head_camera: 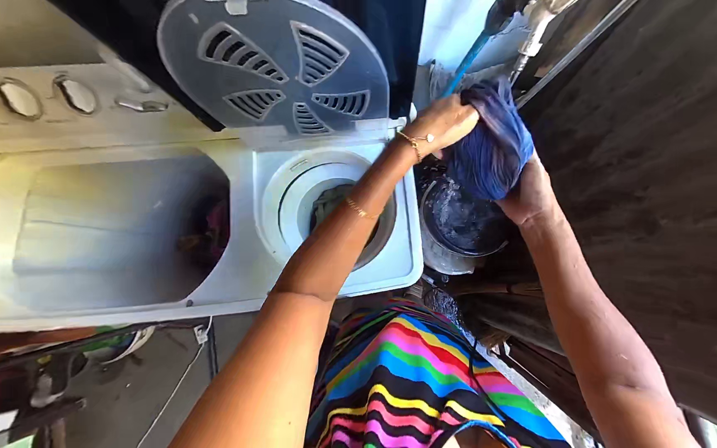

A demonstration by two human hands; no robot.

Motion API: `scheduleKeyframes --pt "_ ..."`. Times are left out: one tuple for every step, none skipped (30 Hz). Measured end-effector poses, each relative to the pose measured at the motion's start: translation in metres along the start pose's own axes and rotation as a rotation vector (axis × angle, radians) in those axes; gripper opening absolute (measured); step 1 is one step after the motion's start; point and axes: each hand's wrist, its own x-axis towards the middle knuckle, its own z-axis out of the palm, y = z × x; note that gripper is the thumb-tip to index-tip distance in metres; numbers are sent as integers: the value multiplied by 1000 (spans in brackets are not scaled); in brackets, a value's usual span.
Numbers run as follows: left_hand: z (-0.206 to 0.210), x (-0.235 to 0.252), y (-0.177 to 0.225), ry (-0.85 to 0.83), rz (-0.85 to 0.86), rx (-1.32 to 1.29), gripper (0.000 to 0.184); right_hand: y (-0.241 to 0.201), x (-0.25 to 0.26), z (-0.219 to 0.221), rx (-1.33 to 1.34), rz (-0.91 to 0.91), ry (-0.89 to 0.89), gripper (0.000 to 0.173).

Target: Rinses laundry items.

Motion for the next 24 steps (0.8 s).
scheduleKeyframes --pt "-23 -25 4 73 28 194 44 7 -3 15 110 82 -66 59" --pt "-45 -50 8 154 28 347 48 14 -3 30 193 153 -137 64" --pt "-63 -71 11 253 39 435 49 21 -3 44 235 222 -215 68" --pt "-76 -88 10 359 70 457 47 28 -1 56 229 286 -303 70" --pt "-86 -102 5 466 126 433 43 34 2 65 182 350 -396 69" --pt "-93 -112 -3 576 190 376 38 38 6 70 66 407 -484 66" --pt "-98 -120 -13 665 247 314 39 38 9 77 -141 415 -508 61" --pt "-102 -126 -25 719 291 266 41 37 11 85 -402 349 -472 58" --pt "-105 -130 -38 744 327 213 41 38 13 91 -625 208 -415 60" --pt "-106 -134 -52 755 358 156 37 41 16 96 -762 25 -382 67" --pt "-106 -137 -65 759 381 95 32 42 18 104 -768 -124 -393 73" --pt "-103 -141 -74 765 387 45 29 42 19 117 -683 -219 -436 73" --pt "-100 -145 -81 773 373 18 28 45 18 132 -594 -296 -478 64" --pt "-97 -151 -88 772 353 1 28 48 18 146 -570 -379 -505 48" --pt "-96 -158 -94 759 335 -13 29 50 19 157 -609 -468 -504 30" --pt "-98 -166 -102 728 313 -31 31 49 22 164 -637 -526 -493 20" --pt "-103 -175 -110 685 285 -62 36 46 25 168 -605 -529 -496 16" --pt "-108 -184 -119 629 252 -105 40 43 28 169 -520 -487 -496 13" --pt "-112 -192 -127 575 213 -150 44 41 31 167 -433 -421 -494 11" --pt "-114 -199 -134 539 180 -184 49 42 32 165 -395 -362 -491 10" --pt "-114 -205 -141 529 167 -174 52 42 32 163 -406 -320 -491 11" --pt "-113 -210 -147 541 167 -114 52 38 31 162 -414 -290 -496 12" --pt "-112 -215 -151 554 155 -23 48 29 29 162 -364 -259 -502 12" --pt "-109 -222 -152 551 127 71 41 18 27 162 -276 -224 -503 13"
